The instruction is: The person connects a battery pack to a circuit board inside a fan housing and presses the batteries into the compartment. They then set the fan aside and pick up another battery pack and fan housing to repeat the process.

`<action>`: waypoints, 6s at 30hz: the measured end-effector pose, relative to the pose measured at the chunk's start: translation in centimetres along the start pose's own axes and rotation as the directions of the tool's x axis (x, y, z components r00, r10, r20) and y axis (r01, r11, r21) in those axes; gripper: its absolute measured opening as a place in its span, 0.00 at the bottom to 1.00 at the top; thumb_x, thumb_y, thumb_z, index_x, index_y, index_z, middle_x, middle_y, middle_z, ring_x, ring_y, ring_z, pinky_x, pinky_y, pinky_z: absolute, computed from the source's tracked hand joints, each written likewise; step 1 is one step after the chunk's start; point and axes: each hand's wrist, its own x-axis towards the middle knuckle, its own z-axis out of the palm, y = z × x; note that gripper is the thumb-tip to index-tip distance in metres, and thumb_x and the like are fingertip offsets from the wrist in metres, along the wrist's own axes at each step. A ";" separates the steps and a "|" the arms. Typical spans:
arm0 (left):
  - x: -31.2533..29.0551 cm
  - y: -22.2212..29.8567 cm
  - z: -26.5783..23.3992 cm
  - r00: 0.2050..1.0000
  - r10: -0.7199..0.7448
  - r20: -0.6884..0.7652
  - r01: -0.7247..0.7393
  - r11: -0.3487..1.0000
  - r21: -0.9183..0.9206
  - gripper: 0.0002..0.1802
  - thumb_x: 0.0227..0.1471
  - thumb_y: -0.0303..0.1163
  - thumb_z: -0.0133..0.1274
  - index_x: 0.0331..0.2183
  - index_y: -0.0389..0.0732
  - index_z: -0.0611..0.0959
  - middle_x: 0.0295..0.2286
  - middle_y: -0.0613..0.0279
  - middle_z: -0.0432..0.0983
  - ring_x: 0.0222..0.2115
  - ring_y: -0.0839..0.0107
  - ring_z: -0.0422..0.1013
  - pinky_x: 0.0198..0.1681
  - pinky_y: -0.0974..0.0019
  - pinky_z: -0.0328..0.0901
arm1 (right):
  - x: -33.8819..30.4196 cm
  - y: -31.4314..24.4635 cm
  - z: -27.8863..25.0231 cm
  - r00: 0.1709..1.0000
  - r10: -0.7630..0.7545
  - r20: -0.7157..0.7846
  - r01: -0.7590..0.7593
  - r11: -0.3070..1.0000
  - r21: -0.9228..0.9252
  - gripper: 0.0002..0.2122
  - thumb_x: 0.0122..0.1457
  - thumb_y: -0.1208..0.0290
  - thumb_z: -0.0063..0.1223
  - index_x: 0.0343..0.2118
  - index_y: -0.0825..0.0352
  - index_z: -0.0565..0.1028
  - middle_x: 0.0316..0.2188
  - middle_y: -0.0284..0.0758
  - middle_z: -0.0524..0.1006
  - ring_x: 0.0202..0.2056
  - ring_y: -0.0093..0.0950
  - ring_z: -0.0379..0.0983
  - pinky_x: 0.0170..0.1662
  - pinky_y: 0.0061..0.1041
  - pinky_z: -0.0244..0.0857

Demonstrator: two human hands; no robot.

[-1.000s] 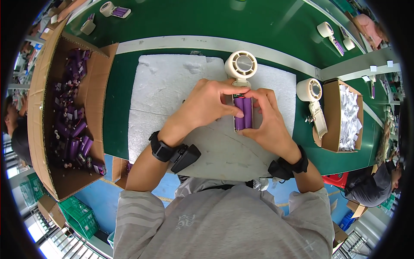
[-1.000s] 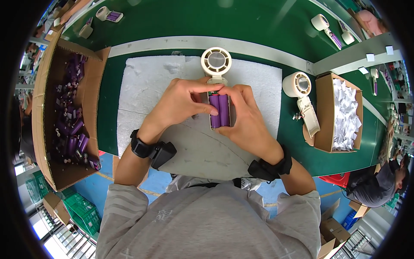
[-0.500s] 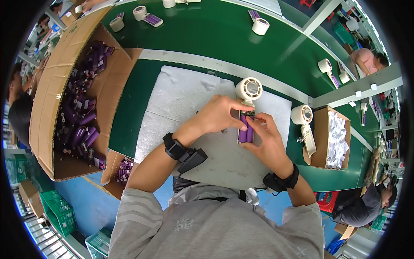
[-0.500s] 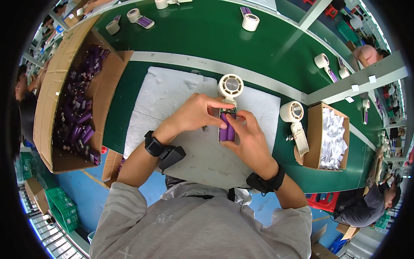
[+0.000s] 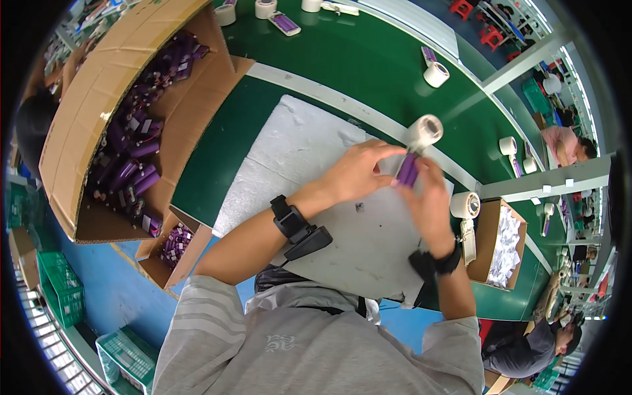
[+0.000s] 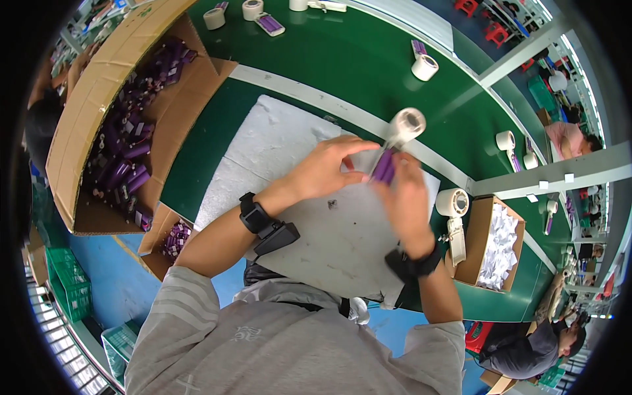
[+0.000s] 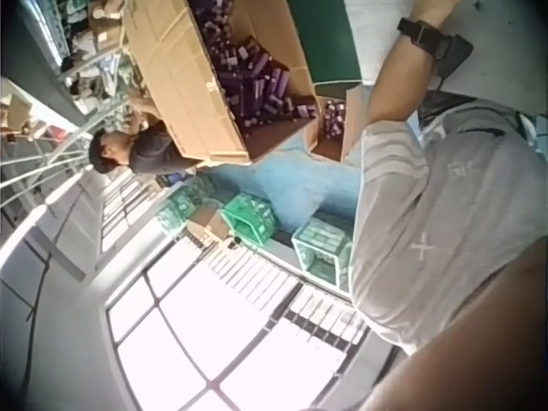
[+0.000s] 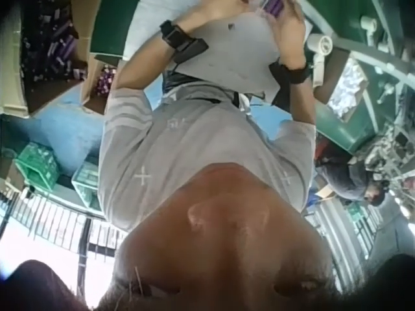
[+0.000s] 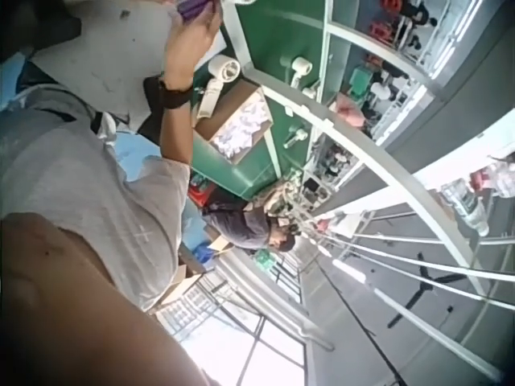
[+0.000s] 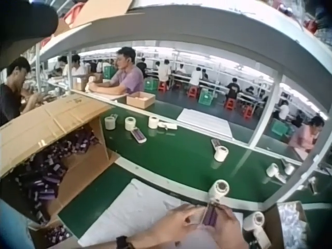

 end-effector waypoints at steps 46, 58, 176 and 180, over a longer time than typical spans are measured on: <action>-1.7 7.4 -12.8 0.981 -0.173 0.083 0.130 0.918 0.374 0.16 0.50 0.22 0.57 0.43 0.33 0.80 0.33 0.60 0.80 0.29 0.73 0.74 0.34 0.69 0.69 | -3.0 -0.1 0.5 0.982 0.186 0.033 -0.111 0.428 0.897 0.14 0.54 0.78 0.58 0.44 0.68 0.75 0.33 0.31 0.77 0.31 0.18 0.72 0.33 0.18 0.64; 7.7 6.7 -0.6 0.920 0.215 0.328 -0.272 0.952 0.139 0.20 0.46 0.34 0.62 0.43 0.41 0.81 0.36 0.57 0.78 0.24 0.70 0.74 0.29 0.65 0.69 | -3.7 2.7 2.5 0.972 0.125 0.199 -0.234 0.610 0.757 0.15 0.52 0.76 0.61 0.43 0.69 0.74 0.26 0.35 0.75 0.26 0.21 0.69 0.30 0.20 0.65; -1.0 0.3 0.8 0.901 -0.198 0.387 0.293 0.934 -0.205 0.05 0.44 0.23 0.59 0.27 0.39 0.80 0.23 0.72 0.73 0.22 0.84 0.64 0.26 0.76 0.60 | -3.8 -0.5 -0.8 0.979 0.056 -0.197 0.083 0.773 0.629 0.11 0.47 0.77 0.65 0.33 0.71 0.75 0.22 0.34 0.74 0.21 0.21 0.69 0.26 0.18 0.62; -0.8 0.7 0.3 0.848 -0.264 0.460 0.421 0.863 -0.280 0.04 0.49 0.26 0.58 0.29 0.37 0.79 0.24 0.72 0.73 0.24 0.84 0.65 0.27 0.77 0.60 | -3.9 -0.5 -1.4 0.988 0.002 -0.152 0.076 0.858 0.508 0.08 0.47 0.77 0.64 0.31 0.70 0.78 0.22 0.34 0.74 0.20 0.23 0.68 0.23 0.20 0.61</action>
